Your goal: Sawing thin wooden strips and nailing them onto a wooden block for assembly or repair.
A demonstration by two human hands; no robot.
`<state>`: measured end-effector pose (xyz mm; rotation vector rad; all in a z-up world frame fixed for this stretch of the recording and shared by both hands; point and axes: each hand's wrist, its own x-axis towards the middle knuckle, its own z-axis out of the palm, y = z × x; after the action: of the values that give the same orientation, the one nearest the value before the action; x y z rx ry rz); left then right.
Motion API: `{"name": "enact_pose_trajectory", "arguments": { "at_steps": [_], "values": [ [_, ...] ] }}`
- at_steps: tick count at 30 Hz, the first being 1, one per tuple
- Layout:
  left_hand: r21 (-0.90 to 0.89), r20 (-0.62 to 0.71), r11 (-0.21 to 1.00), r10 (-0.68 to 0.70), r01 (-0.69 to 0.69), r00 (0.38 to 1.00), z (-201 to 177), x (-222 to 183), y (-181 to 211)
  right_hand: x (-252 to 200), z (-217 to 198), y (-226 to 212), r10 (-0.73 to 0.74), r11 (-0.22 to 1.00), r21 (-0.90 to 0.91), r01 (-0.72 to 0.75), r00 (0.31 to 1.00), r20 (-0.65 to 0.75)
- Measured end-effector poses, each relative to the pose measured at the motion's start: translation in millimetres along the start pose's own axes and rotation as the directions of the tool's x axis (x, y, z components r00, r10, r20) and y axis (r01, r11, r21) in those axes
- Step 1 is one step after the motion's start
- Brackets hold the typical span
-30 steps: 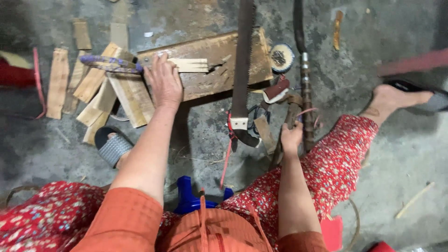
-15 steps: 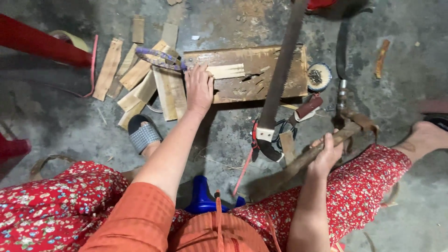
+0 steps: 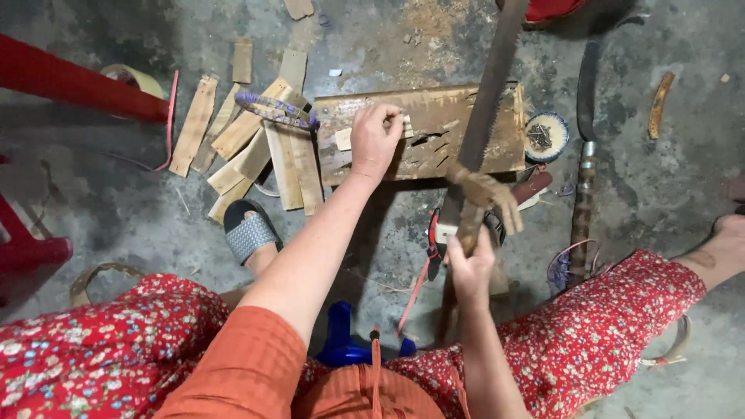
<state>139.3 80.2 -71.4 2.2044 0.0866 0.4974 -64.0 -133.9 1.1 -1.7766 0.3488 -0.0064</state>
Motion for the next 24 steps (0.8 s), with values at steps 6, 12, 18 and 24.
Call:
{"name": "enact_pose_trajectory", "arguments": {
  "at_steps": [6,12,18,24],
  "values": [
    [-0.032,0.001,0.999,0.007,-0.007,1.0,10.0,-4.7,-21.0,8.8,0.4,11.9,0.001,0.998,-0.068,0.001,1.0,0.023],
    [-0.022,0.008,0.999,0.025,-0.024,1.0,-2.2,7.3,6.1,17.8,-3.4,30.1,-0.007,0.999,-0.046,0.008,0.999,0.034],
    [-0.023,0.083,1.0,0.005,-0.003,0.997,13.9,7.3,-16.7,32.7,4.9,23.7,0.016,0.996,-0.088,-0.013,0.999,0.036],
    [0.075,0.175,0.989,0.115,-0.129,0.978,17.1,8.5,-32.2,63.6,25.0,7.2,0.039,0.951,-0.308,-0.039,0.999,-0.005]
  ]
}}
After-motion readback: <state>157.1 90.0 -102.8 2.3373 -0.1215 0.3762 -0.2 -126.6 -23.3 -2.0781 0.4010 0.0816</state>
